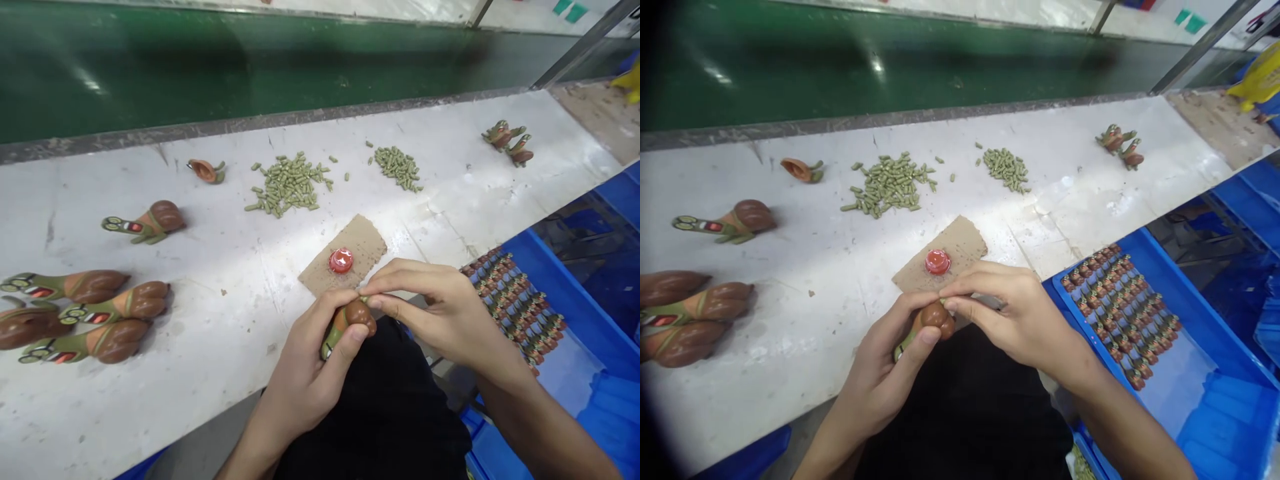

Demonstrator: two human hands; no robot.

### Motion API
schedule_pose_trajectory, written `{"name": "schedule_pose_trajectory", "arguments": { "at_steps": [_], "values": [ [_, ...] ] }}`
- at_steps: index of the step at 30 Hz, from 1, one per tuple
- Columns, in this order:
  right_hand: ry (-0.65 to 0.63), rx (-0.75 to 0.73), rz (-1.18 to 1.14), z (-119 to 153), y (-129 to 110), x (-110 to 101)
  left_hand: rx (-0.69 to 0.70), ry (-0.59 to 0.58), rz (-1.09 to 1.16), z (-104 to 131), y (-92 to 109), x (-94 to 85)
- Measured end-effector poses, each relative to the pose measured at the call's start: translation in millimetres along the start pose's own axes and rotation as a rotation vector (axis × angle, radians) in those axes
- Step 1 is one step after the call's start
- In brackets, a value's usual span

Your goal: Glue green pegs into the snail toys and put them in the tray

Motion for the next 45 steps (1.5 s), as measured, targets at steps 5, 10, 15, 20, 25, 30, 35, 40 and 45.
{"name": "schedule_pose_trajectory", "arguments": {
  "at_steps": [5,10,15,20,25,30,35,40,45],
  "values": [
    [0.203,0.064,0.166,-59.1,33.9,-26.8,-0.106,0.172,0.234,3.8,-15.9,-7.7],
    [0.034,-0.022,0.522,-132.1,51.1,12.6,-0.101,0.197,0.231,8.2,-17.2,-6.7],
    [-0.043,-0.072,0.606,-153.4,45.8,38.4,-0.129,0.176,0.244,7.7,-15.8,-4.4],
    [-0.094,-0.089,0.622,-156.8,45.6,43.1,-0.106,0.169,0.244,4.5,-11.8,-4.4],
    [-0.083,-0.060,0.608,-151.7,47.1,28.6,-0.094,0.192,0.298,4.3,-12.2,-6.2],
    [0.004,-0.030,0.338,-109.2,29.2,-7.7,-0.074,0.290,0.245,8.2,-12.7,-15.1],
    [0.055,0.140,-0.054,-59.2,24.3,-19.9,-0.049,0.351,0.176,4.7,-6.6,-21.0],
    [0.137,0.272,-0.207,-35.9,36.3,-9.8,-0.058,0.336,0.272,2.2,-10.7,-18.5],
    [0.246,0.218,-0.170,-26.6,41.7,-3.6,-0.061,0.340,0.336,2.3,-13.9,-14.9]
  ]
}}
Point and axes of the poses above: each hand's wrist, its own z-axis away from the middle knuckle, its own x-axis out of the palm, y = z × x, the point moved 8 cm from there along -z, towards the middle knuckle, and after that the axes turned 5 degrees about z, right-handed, at the moved point
